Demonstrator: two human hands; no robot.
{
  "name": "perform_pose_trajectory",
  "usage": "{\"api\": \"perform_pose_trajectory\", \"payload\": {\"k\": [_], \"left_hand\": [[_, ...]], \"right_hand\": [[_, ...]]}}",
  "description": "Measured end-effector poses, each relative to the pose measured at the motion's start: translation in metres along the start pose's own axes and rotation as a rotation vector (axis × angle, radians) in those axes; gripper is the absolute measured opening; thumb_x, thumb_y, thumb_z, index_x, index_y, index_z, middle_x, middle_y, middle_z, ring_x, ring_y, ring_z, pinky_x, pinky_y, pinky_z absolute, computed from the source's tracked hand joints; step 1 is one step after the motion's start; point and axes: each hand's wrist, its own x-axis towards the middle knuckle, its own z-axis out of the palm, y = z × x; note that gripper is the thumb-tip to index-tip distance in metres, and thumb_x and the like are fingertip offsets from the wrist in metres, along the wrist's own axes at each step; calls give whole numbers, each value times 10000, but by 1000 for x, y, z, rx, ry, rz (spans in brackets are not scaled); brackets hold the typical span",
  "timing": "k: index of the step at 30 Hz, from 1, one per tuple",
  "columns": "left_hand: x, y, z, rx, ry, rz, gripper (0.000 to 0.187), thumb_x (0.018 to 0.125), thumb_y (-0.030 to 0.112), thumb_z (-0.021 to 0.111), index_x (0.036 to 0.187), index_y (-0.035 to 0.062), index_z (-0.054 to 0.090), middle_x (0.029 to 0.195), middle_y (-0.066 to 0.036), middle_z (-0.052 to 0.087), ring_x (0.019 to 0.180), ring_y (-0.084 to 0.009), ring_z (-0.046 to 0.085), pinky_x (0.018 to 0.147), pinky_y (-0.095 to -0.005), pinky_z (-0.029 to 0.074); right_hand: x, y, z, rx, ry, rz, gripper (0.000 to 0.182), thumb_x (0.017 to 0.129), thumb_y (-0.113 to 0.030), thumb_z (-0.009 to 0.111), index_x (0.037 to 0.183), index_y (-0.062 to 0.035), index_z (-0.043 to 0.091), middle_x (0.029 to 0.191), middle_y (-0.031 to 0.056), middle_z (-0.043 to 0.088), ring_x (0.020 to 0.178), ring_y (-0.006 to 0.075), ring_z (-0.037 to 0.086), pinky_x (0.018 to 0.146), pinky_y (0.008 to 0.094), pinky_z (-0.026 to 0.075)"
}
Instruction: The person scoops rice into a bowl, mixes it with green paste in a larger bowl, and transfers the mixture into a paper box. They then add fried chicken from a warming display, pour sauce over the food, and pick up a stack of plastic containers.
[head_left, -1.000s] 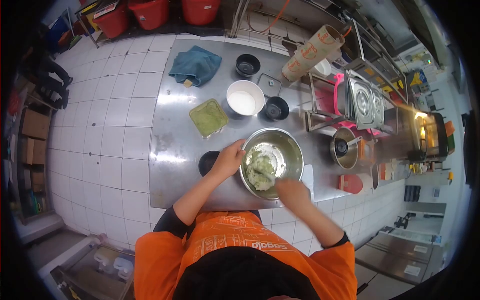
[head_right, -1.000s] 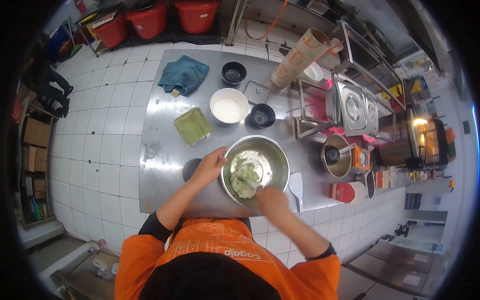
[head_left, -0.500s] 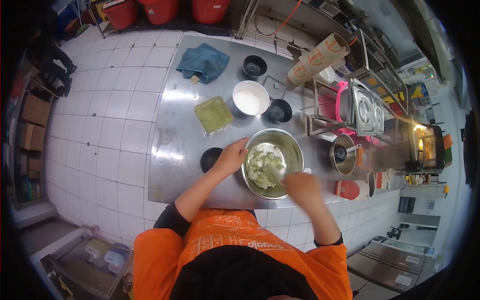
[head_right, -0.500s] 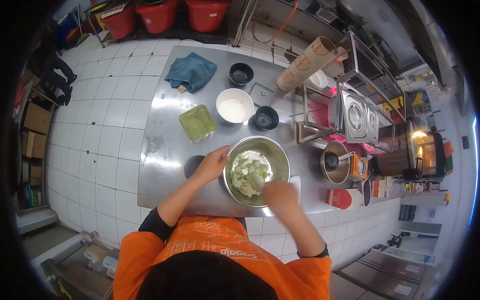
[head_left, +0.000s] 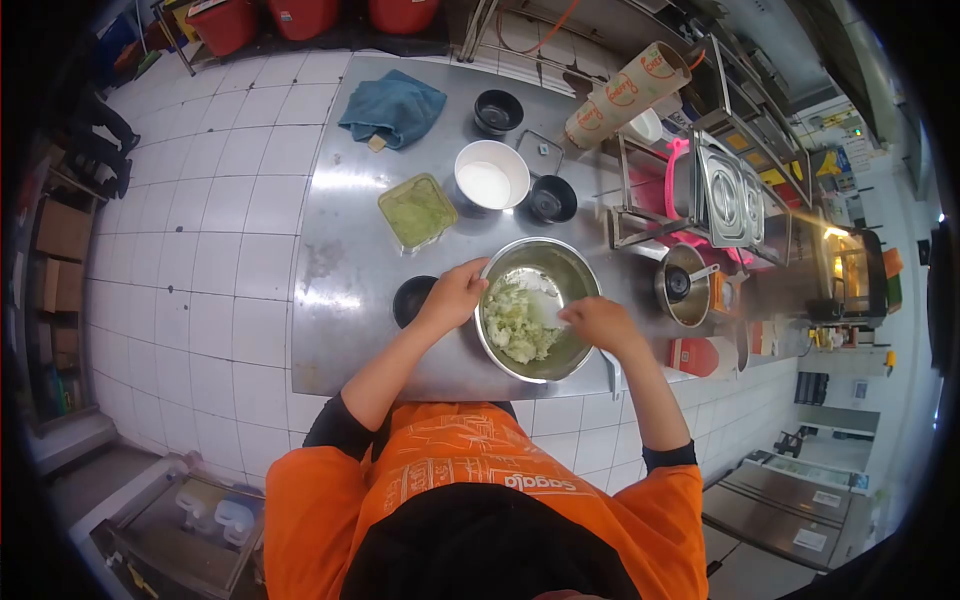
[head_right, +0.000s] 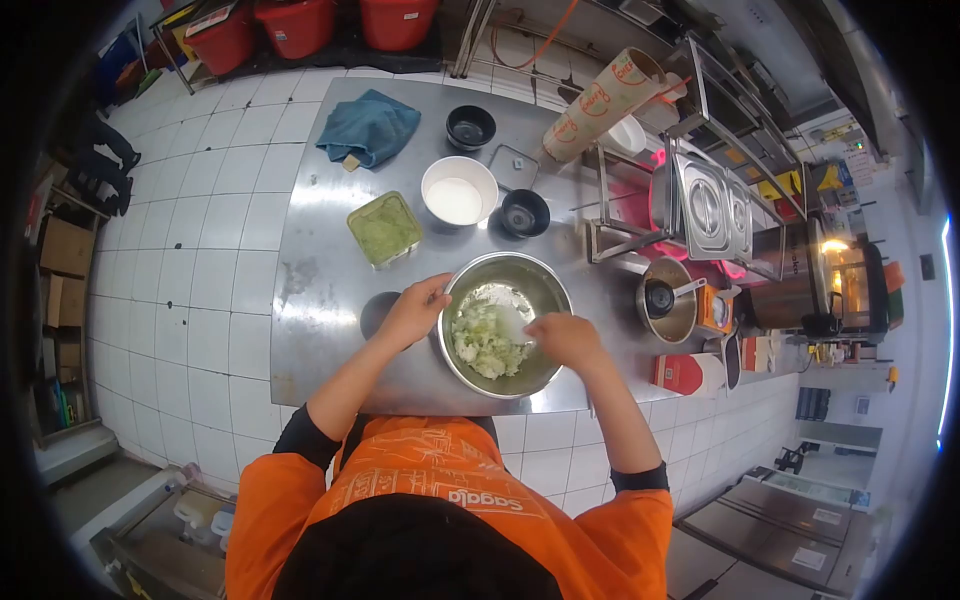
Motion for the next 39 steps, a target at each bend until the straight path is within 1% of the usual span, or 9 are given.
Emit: {"api": "perform_pose_trajectory", "payload": {"k": [8, 16, 18, 21, 22, 27, 31, 37, 39], "left_hand": [[1, 0, 2, 53, 35, 19, 368, 859, 109, 566, 1218, 34, 536, 727, -64, 551, 663, -144, 522, 649, -285, 435], [-4, 2, -1, 103, 28, 31, 358, 867, 103, 552, 1222, 59, 540, 715, -61, 549, 587, -138, 530, 583, -288, 440], [-2, 4, 1, 92, 58, 7, 356, 871, 101, 547, 1224, 56, 539, 712, -58, 546, 566, -131, 531, 560, -288, 439], [-1, 7, -1, 51, 37, 48, 356, 876, 92, 538, 1229, 42, 531, 716, -52, 556, 549, -120, 534, 531, -286, 438], [1, 6, -2, 56, 33, 58, 356, 876, 92, 538, 1229, 42, 531, 716, -52, 556, 549, -120, 534, 531, -286, 438], [0, 3, -1, 130, 24, 68, 365, 876, 90, 539, 1239, 46, 529, 711, -49, 563, 565, -127, 535, 555, -297, 439], [0, -1, 2, 98, 29, 54, 380, 874, 93, 542, 1250, 47, 520, 703, -53, 561, 572, -129, 533, 572, -299, 442], [0, 6, -3, 96, -33, 9, 382, 873, 99, 547, 1249, 38, 518, 701, -43, 542, 585, -127, 510, 586, -278, 438], [2, -3, 1, 83, 25, 65, 368, 877, 100, 545, 1239, 37, 527, 710, -29, 528, 601, -116, 502, 595, -275, 435]], "right_hand": [[-85, -68, 2, -258, 42, -182, 126, 825, -179, 526, 814, -109, 630, 728, 78, 651, 649, 237, 654, 537, 370, 512], [-45, -58, 3, -212, 117, -133, 111, 753, -108, 544, 794, -98, 647, 668, 107, 638, 610, 266, 657, 515, 381, 511], [-65, -70, -38, -295, -43, -68, 124, 763, -113, 536, 791, -101, 656, 689, 128, 650, 646, 279, 663, 538, 390, 513], [-62, -85, 15, -237, -64, -149, 124, 768, -147, 539, 765, -105, 655, 697, 137, 652, 645, 289, 659, 542, 400, 511], [-45, -80, 22, -233, -36, -28, 247, 871, -261, 514, 763, -92, 658, 735, 140, 654, 701, 288, 656, 602, 415, 511], [-30, -11, -29, 92, 44, 243, 297, 856, -334, 530, 904, -74, 664, 878, 135, 661, 858, 340, 621, 760, 431, 487], [1, 13, -19, -34, 27, 396, 316, 853, -360, 524, 920, -88, 671, 906, 129, 659, 886, 336, 615, 785, 439, 475], [51, -4, -15, 148, -135, 83, 340, 845, -383, 518, 891, -82, 670, 870, 121, 662, 880, 313, 627, 760, 431, 484], [34, -33, -27, -96, -39, -116, 238, 821, -293, 542, 850, -96, 671, 824, 101, 664, 833, 278, 648, 692, 401, 503]]}}
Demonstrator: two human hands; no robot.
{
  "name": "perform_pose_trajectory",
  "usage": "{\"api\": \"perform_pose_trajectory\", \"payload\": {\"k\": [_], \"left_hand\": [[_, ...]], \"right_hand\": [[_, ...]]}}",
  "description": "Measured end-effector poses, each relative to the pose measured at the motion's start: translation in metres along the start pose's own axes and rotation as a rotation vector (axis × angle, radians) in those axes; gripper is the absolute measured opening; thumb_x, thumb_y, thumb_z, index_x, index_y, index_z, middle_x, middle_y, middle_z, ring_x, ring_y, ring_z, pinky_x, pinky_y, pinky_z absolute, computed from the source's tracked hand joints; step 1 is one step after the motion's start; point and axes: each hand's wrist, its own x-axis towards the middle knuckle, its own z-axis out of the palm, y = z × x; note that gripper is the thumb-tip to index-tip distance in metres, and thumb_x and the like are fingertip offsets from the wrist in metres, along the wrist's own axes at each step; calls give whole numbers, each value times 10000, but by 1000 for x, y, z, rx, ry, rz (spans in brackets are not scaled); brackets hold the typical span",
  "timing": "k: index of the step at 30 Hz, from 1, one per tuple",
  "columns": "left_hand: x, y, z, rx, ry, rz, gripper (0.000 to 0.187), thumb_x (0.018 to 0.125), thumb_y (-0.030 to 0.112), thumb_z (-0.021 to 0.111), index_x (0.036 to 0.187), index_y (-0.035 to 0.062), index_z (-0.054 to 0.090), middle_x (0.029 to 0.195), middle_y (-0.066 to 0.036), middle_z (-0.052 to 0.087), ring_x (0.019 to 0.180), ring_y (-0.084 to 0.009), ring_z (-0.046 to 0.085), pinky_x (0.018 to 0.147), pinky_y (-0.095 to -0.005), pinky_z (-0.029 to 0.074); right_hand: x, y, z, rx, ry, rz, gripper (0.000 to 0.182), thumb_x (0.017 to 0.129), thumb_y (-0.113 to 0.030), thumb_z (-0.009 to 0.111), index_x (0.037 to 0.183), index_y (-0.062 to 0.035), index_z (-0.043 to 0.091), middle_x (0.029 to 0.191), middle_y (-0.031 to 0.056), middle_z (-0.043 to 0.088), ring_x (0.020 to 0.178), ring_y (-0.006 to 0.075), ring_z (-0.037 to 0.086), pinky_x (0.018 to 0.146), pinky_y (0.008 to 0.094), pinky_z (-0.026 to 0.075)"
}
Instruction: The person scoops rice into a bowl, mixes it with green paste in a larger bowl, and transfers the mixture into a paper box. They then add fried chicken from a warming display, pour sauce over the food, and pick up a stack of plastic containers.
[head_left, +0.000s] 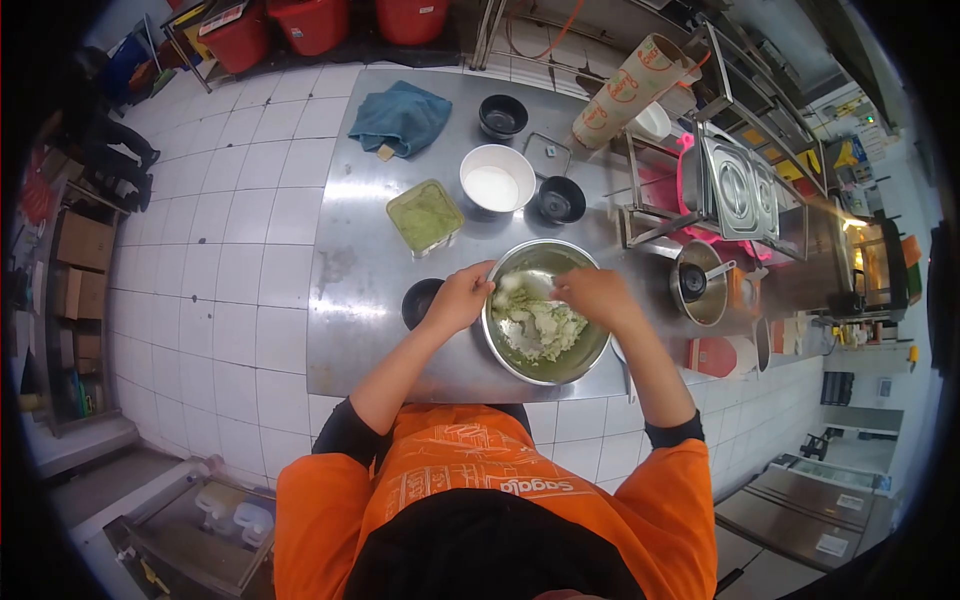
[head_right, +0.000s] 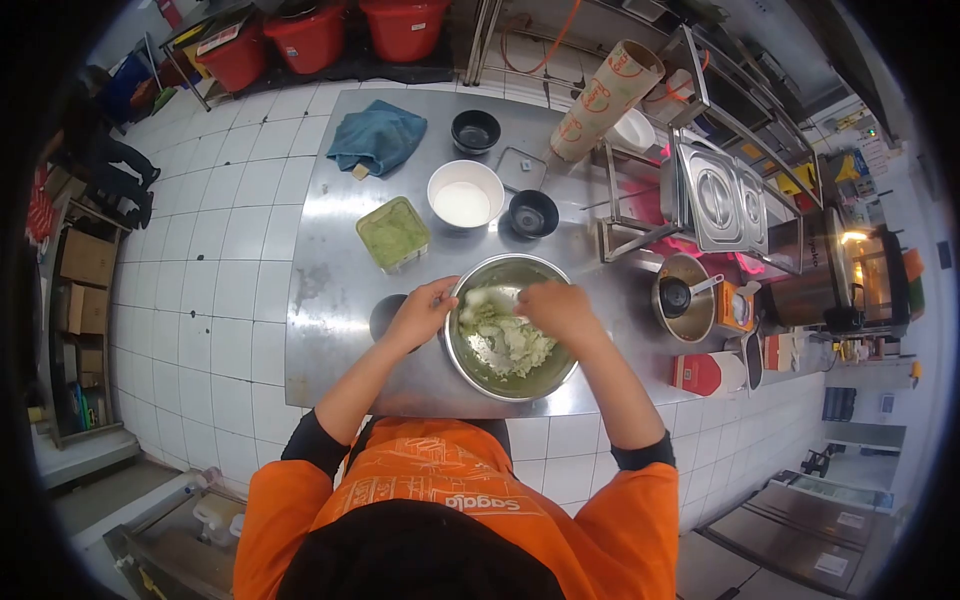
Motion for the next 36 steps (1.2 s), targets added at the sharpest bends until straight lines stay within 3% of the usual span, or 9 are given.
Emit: {"api": "perform_pose_trajectory", "payload": {"k": [3, 7, 12, 19, 22, 24, 27, 30, 36], "left_hand": [[-1, 0, 1, -76, -11, -68, 361, 875, 98, 546, 1231, 39, 532, 718, -26, 525, 613, -110, 500, 610, -276, 434], [1, -5, 4, -67, 37, 25, 364, 877, 91, 542, 1235, 27, 525, 703, -21, 511, 601, -103, 491, 607, -272, 433], [-2, 3, 1, -64, -5, -8, 392, 882, 96, 544, 1267, 35, 504, 705, -16, 509, 581, -100, 482, 575, -259, 433], [-2, -1, 6, -85, -6, -79, 403, 874, 112, 541, 1274, 79, 502, 683, -81, 507, 642, -165, 489, 665, -295, 427], [0, -1, 5, -118, -33, -54, 403, 874, 116, 541, 1273, 71, 501, 677, -80, 500, 641, -160, 484, 666, -294, 428], [0, 0, 4, -73, -37, -45, 399, 873, 111, 544, 1267, 62, 504, 678, -72, 501, 633, -157, 478, 661, -293, 427], [4, -10, 5, -95, -63, 15, 398, 887, 79, 542, 1277, 14, 491, 706, 10, 486, 594, -82, 491, 545, -244, 454], [3, -12, 7, -145, -42, -3, 379, 886, 69, 538, 1258, 4, 500, 714, 10, 498, 595, -75, 496, 530, -235, 458], [3, -16, 10, -166, -5, 14, 315, 884, 64, 538, 1191, -4, 523, 715, 6, 497, 590, -70, 494, 522, -234, 447]], "right_hand": [[-38, -30, 11, -257, -94, -95, 145, 784, -192, 555, 803, -100, 665, 784, 94, 664, 780, 264, 661, 628, 384, 511], [-110, -62, -6, -159, -27, 79, 111, 764, -119, 544, 780, -79, 645, 752, 109, 657, 705, 270, 667, 555, 381, 513], [-75, -58, 55, -124, 35, 116, 116, 790, -113, 524, 768, -76, 632, 745, 118, 659, 703, 268, 663, 565, 391, 520], [-68, 24, 16, 90, 201, 551, 244, 858, -269, 516, 921, -77, 653, 841, 145, 659, 788, 320, 640, 699, 435, 490], [-26, 49, 34, 117, 43, 629, 269, 857, -346, 532, 922, -118, 660, 873, 139, 661, 822, 307, 638, 714, 427, 492], [12, 92, 83, -34, 94, -9, 299, 842, -421, 548, 918, -158, 669, 916, 112, 667, 866, 282, 636, 749, 408, 489], [28, 42, 43, 396, -293, 230, 287, 830, -420, 563, 938, -175, 667, 941, 83, 666, 884, 263, 632, 756, 390, 486], [-1, 12, 32, 129, 2, -47, 331, 816, -411, 581, 997, -146, 665, 917, 108, 661, 808, 289, 636, 667, 389, 487], [-87, -31, 7, -210, -90, -10, 122, 798, -218, 588, 830, -126, 662, 766, 88, 660, 710, 244, 659, 598, 376, 505]]}}
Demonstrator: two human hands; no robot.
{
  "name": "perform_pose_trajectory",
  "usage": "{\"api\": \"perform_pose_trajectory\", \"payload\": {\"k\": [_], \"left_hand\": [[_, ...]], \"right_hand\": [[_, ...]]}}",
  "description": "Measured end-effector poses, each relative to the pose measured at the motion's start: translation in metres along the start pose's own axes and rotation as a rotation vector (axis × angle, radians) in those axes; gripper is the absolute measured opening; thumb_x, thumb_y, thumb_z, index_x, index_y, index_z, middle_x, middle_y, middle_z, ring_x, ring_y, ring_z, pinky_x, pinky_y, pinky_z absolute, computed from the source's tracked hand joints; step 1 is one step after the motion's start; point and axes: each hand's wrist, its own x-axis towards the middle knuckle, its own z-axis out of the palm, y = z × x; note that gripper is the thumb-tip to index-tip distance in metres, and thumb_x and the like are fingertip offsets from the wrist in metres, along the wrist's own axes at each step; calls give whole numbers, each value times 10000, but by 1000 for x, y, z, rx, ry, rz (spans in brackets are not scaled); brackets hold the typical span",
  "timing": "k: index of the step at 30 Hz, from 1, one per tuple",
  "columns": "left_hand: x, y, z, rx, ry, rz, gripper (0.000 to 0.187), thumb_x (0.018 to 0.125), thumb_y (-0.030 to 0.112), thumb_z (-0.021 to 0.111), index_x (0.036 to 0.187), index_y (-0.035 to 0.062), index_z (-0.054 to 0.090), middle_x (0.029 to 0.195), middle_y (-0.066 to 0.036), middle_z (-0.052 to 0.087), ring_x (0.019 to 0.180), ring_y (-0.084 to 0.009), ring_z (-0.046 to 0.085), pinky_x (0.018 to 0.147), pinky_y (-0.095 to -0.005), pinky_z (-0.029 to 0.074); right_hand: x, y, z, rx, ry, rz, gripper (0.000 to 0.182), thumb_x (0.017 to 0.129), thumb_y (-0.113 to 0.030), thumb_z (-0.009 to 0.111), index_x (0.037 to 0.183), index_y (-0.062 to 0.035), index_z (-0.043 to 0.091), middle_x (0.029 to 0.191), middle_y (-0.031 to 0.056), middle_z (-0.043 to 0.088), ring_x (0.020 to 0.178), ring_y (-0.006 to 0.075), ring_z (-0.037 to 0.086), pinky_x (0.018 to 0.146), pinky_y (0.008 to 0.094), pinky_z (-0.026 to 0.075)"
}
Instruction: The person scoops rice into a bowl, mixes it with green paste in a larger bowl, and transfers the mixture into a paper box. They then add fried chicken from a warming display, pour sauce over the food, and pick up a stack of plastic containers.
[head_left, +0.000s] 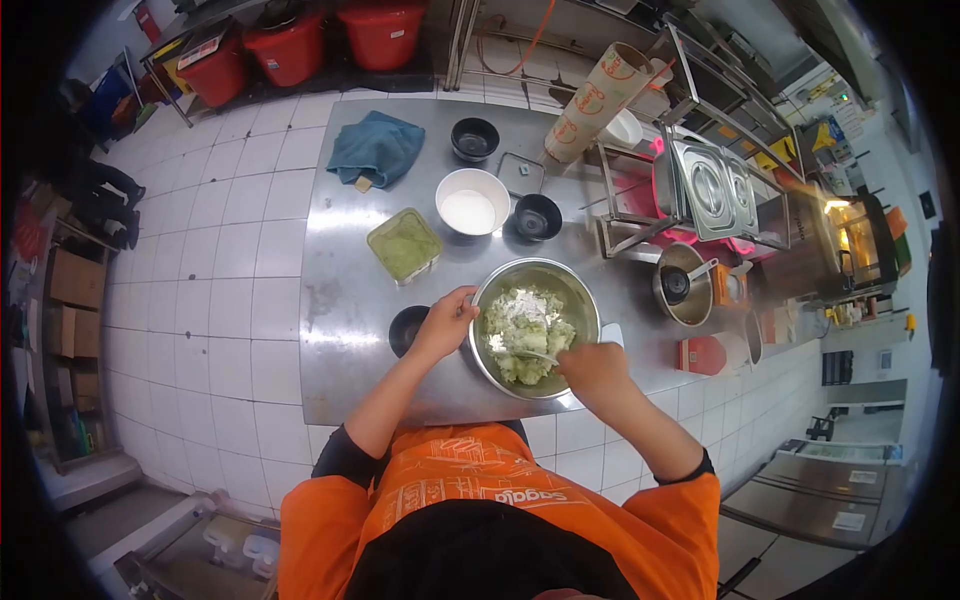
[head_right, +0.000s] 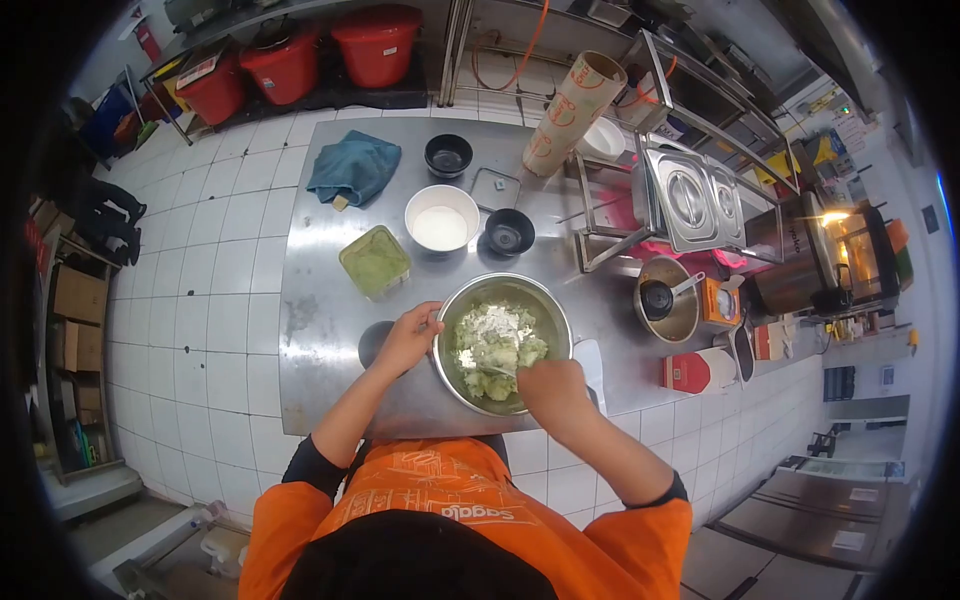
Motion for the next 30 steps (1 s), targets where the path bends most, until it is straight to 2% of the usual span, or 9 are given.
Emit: {"api": "perform_pose_trajectory", "payload": {"k": [4, 5, 8, 12, 14, 21, 23, 26, 30], "left_hand": [[2, -4, 4, 51, 31, 94, 312, 882, 61, 538, 1187, 0, 519, 714, 0, 497, 582, -79, 497, 531, -244, 434], [0, 0, 4, 72, 35, 72, 315, 881, 63, 540, 1190, 4, 516, 710, -2, 493, 579, -85, 497, 539, -249, 429], [-4, 6, 1, 74, 13, 17, 322, 880, 71, 542, 1195, 15, 512, 703, -7, 484, 573, -95, 497, 552, -256, 425], [-4, 6, 1, 57, 9, 9, 329, 880, 83, 544, 1203, 30, 508, 701, -15, 480, 570, -99, 499, 546, -256, 425], [-6, 8, 2, 65, 3, -8, 330, 880, 84, 546, 1204, 31, 507, 704, -19, 488, 573, -100, 503, 543, -256, 427], [-3, 4, 0, 75, -3, 0, 330, 880, 92, 557, 1199, 30, 506, 716, -26, 508, 573, -102, 509, 538, -257, 435], [-3, 5, -1, 77, -12, -2, 333, 880, 91, 556, 1202, 26, 504, 711, -24, 506, 567, -102, 507, 536, -257, 434], [-9, 15, 1, 62, -22, -66, 340, 872, 99, 558, 1199, 22, 505, 699, -47, 511, 603, -134, 513, 595, -279, 435], [-4, 11, -1, 33, -12, -57, 362, 866, 112, 560, 1214, 22, 517, 684, -68, 524, 626, -166, 519, 632, -307, 438]], "right_hand": [[-4, -23, 24, -69, 55, 1, 90, 750, -113, 573, 779, -108, 658, 737, 90, 662, 668, 230, 667, 558, 355, 511], [11, -27, 47, -49, 210, 87, 96, 749, -98, 562, 751, -119, 656, 712, 85, 657, 659, 234, 664, 534, 369, 504], [16, -1, 28, 79, 279, 218, 86, 749, -125, 570, 738, -122, 655, 703, 88, 653, 655, 245, 659, 534, 386, 500], [-10, 3, -8, 198, 58, 161, 291, 846, -363, 552, 771, -96, 638, 710, 122, 650, 688, 295, 651, 600, 423, 494], [10, -1, 33, 179, 48, 156, 288, 853, -342, 549, 748, -94, 650, 702, 131, 640, 709, 297, 648, 620, 429, 496], [26, 69, 35, 345, 58, 401, 320, 837, -393, 547, 914, -104, 662, 868, 156, 656, 842, 298, 635, 729, 424, 484], [42, 80, 58, 270, 186, 475, 324, 826, -393, 557, 882, -93, 668, 875, 148, 663, 833, 294, 637, 724, 414, 487], [41, 79, 34, 236, 143, 340, 332, 828, -382, 555, 842, -70, 665, 853, 137, 666, 820, 299, 639, 687, 418, 494], [32, 70, 17, 71, 57, 458, 332, 833, -384, 551, 898, -83, 675, 893, 137, 664, 803, 320, 643, 698, 423, 504]]}}
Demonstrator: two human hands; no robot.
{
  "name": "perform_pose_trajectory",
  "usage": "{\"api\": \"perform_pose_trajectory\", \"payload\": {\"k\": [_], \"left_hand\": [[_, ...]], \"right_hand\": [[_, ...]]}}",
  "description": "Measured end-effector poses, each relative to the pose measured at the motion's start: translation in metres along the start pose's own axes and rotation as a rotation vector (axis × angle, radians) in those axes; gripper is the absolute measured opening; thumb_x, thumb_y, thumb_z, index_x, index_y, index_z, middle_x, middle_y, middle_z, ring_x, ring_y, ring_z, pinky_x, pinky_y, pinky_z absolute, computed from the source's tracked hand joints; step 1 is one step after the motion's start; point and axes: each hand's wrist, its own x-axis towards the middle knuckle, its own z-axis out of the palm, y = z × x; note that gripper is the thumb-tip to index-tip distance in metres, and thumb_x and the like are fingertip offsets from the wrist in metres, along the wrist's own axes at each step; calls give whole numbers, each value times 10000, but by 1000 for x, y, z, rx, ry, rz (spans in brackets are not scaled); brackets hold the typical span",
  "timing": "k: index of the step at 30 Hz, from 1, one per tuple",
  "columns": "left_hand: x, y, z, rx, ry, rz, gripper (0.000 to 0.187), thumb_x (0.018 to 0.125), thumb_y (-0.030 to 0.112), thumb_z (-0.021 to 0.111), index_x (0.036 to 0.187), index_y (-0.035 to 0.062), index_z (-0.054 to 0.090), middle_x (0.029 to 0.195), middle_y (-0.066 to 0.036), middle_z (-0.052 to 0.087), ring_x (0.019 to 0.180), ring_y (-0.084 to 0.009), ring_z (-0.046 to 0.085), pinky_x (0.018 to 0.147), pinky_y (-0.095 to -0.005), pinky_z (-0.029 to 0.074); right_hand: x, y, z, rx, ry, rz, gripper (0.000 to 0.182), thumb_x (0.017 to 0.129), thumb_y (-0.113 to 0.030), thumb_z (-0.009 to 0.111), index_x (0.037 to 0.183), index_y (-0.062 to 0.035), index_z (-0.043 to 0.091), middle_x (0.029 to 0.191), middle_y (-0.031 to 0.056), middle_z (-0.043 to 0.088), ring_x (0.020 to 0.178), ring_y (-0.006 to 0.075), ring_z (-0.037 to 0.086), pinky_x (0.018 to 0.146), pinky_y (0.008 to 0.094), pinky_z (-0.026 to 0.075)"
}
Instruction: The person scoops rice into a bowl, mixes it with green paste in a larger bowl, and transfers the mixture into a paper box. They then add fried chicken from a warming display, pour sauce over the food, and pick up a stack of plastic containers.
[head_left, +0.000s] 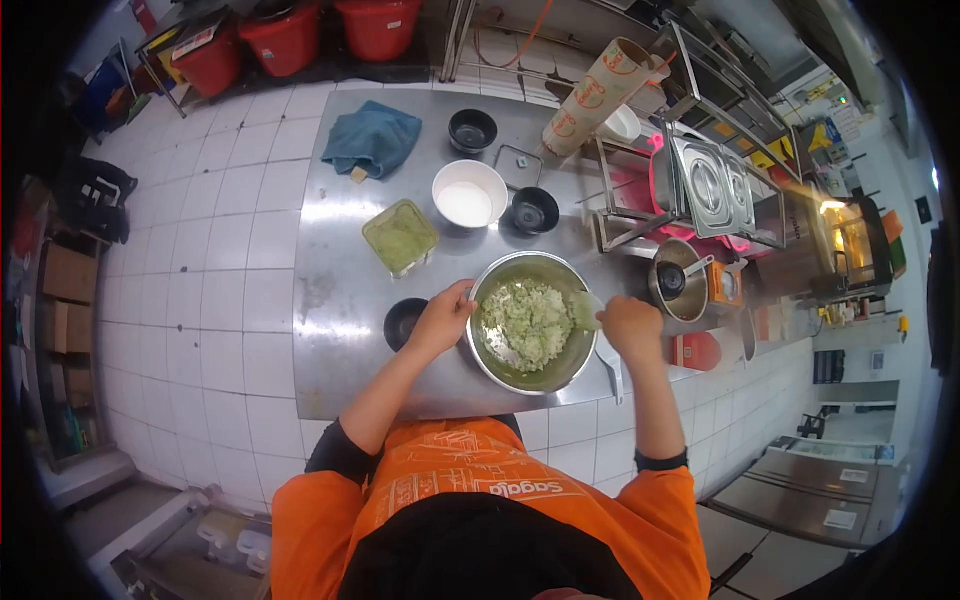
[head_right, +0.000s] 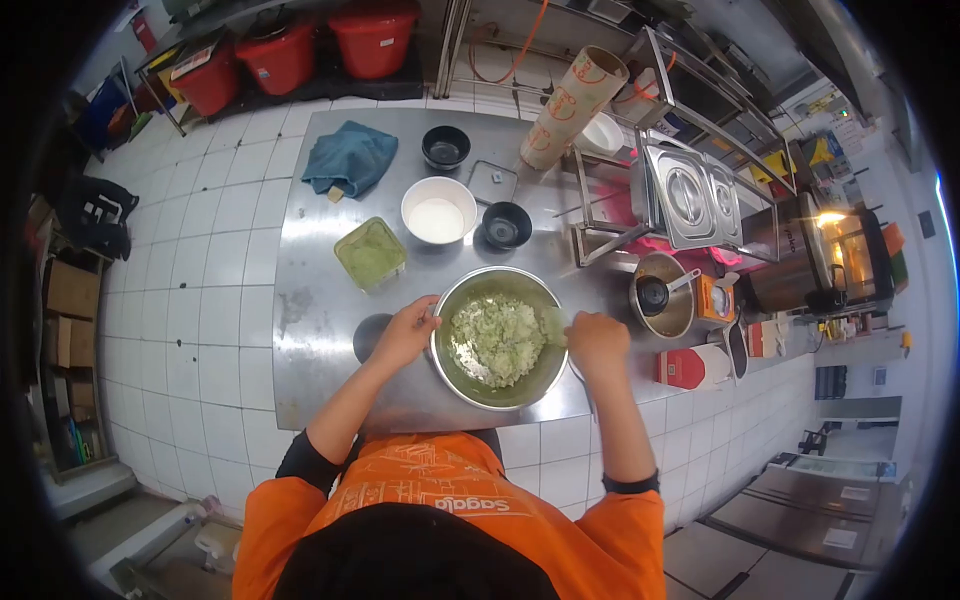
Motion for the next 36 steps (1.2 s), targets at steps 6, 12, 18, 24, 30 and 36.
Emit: {"api": "perform_pose_trajectory", "payload": {"k": [6, 12, 18, 24, 30, 36], "left_hand": [[5, -3, -1, 7, -44, -19, 429, 879, 97, 537, 1303, 64, 483, 628, -9, 534, 509, -86, 495, 506, -249, 430], [6, -13, 4, 18, 39, 30, 412, 875, 97, 550, 1284, 69, 506, 662, -1, 556, 526, -71, 476, 515, -248, 426], [2, -12, 3, -15, 52, 53, 390, 874, 85, 556, 1263, 100, 532, 798, -49, 636, 665, -78, 518, 646, -243, 443], [3, -7, 0, 27, 9, 91, 392, 870, 106, 547, 1259, 70, 513, 753, -138, 611, 651, -150, 518, 681, -278, 445], [-2, -4, 5, -20, 86, 111, 401, 874, 122, 552, 1267, 61, 502, 794, -148, 624, 681, -166, 551, 708, -284, 449], [-6, 8, 4, 15, 89, 62, 411, 876, 116, 545, 1278, 53, 489, 851, -171, 628, 747, -180, 577, 756, -281, 447]], "right_hand": [[17, -60, 20, 184, 274, -130, 192, 809, -243, 550, 758, -80, 638, 713, 127, 647, 660, 288, 651, 580, 410, 504], [-33, -93, 27, 21, 187, -449, 151, 857, -238, 527, 836, -113, 609, 701, 91, 638, 632, 265, 646, 539, 390, 493], [-98, -59, -2, 64, 74, -305, 132, 849, -233, 532, 892, -118, 580, 761, 90, 643, 634, 275, 649, 529, 401, 495], [-53, -86, 37, 194, 88, -110, 173, 859, -247, 522, 950, -116, 590, 779, 123, 651, 714, 289, 654, 585, 432, 498], [-27, -42, -5, 136, 93, 149, 199, 882, -242, 500, 932, -75, 596, 802, 138, 658, 744, 302, 656, 629, 413, 506], [-12, -83, 29, 212, 213, -249, 162, 853, -203, 522, 877, -68, 608, 757, 135, 651, 673, 307, 654, 582, 412, 506]]}}
